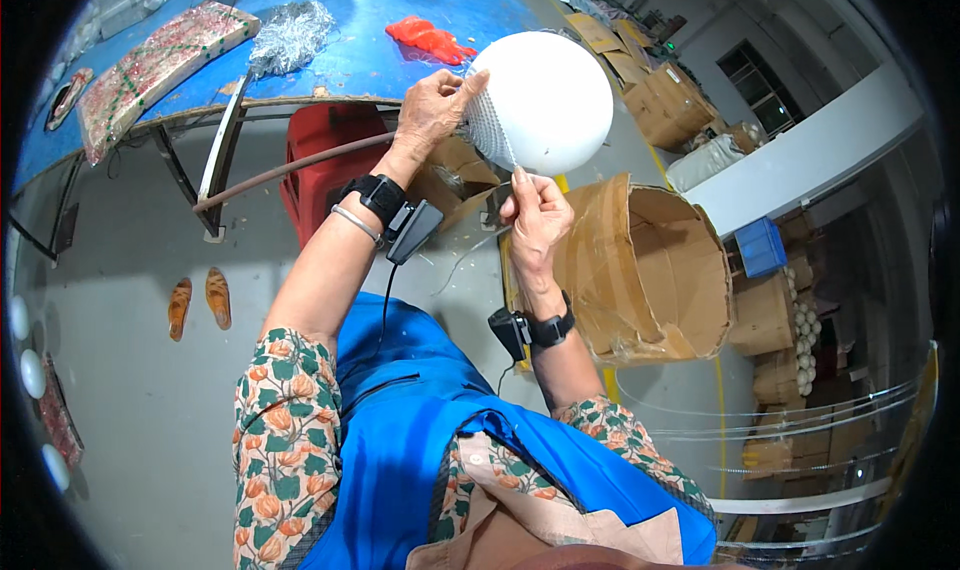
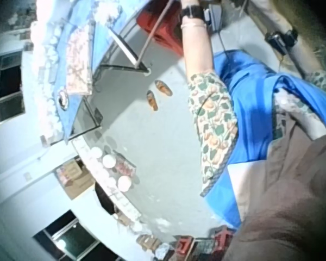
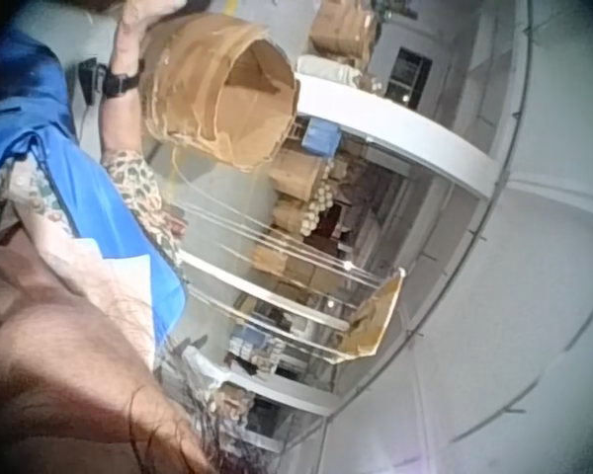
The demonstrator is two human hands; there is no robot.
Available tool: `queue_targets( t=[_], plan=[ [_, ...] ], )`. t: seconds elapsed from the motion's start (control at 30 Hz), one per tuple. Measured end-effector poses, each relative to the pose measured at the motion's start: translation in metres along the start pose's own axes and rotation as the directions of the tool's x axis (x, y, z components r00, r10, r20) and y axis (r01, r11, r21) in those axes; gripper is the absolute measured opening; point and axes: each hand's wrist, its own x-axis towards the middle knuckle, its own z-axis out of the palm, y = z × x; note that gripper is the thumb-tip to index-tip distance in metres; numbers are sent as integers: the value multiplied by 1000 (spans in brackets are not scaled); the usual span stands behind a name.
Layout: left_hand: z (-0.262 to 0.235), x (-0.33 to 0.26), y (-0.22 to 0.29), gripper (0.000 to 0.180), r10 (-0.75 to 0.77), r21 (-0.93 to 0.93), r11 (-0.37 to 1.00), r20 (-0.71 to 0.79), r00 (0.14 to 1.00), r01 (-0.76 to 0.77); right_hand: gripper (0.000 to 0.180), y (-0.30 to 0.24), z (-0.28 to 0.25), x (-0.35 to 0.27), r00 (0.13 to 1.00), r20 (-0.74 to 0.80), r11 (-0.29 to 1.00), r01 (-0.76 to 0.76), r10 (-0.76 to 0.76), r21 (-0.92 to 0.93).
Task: Wrapping a string or thin wire guide around a white foam sphere for processing.
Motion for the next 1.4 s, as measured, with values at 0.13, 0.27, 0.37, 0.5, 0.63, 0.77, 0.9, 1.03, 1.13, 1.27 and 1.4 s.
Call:
queue_targets(
  t=[0.13, 0.27, 0.37, 0.5, 0.63, 0.77, 0.9, 1.03, 1.13, 1.27, 1.4],
  plan=[
    [-10, 7, -1, 73, -141, -29, 989, 105, 984, 145, 15, -24, 2, -5, 994, 3, 993, 105, -105, -54],
    [-11, 5, 5, 73, -195, -24, 980, 118, 974, 199, 14, -9, -4, -6, 993, -1, 992, 120, -120, -48],
    [-8, 4, 4, 77, -186, -2, 982, 106, 977, 187, 15, -5, -3, -4, 995, -14, 993, 101, -102, -64],
    [-3, -1, 9, 74, -100, 87, 991, 6, 995, 99, 15, -2, -1, 1, 995, -20, 992, 98, -99, -81],
    [-1, -4, 13, 72, -47, 25, 999, 8, 999, 47, 17, -4, 3, 2, 996, -37, 995, 74, -76, -65],
    [-7, -4, 12, 73, -166, -161, 969, 129, 978, 186, 16, 6, 3, 6, 997, -42, 998, 66, -67, -8],
    [-12, -12, 23, 73, 224, 202, 949, 102, 969, -241, 16, -5, -1, 2, 1000, 13, 1000, 1, -1, -7],
    [-14, 0, 12, 74, -52, 125, 992, 177, 983, 30, 16, -19, -18, -12, 996, 82, 992, -11, 22, -124],
    [-6, 0, 9, 75, -3, 108, 994, 34, 999, 0, 17, -3, -22, -11, 995, 55, 996, -83, 85, -44],
    [-2, -2, 9, 76, 72, 137, 989, -66, 995, -62, 17, 9, -20, -11, 994, 9, 994, -105, 105, -8],
    [2, -1, 9, 76, 89, 148, 986, -99, 991, -74, 17, 2, -17, -15, 997, -1, 997, -77, 77, -26]
  ],
)
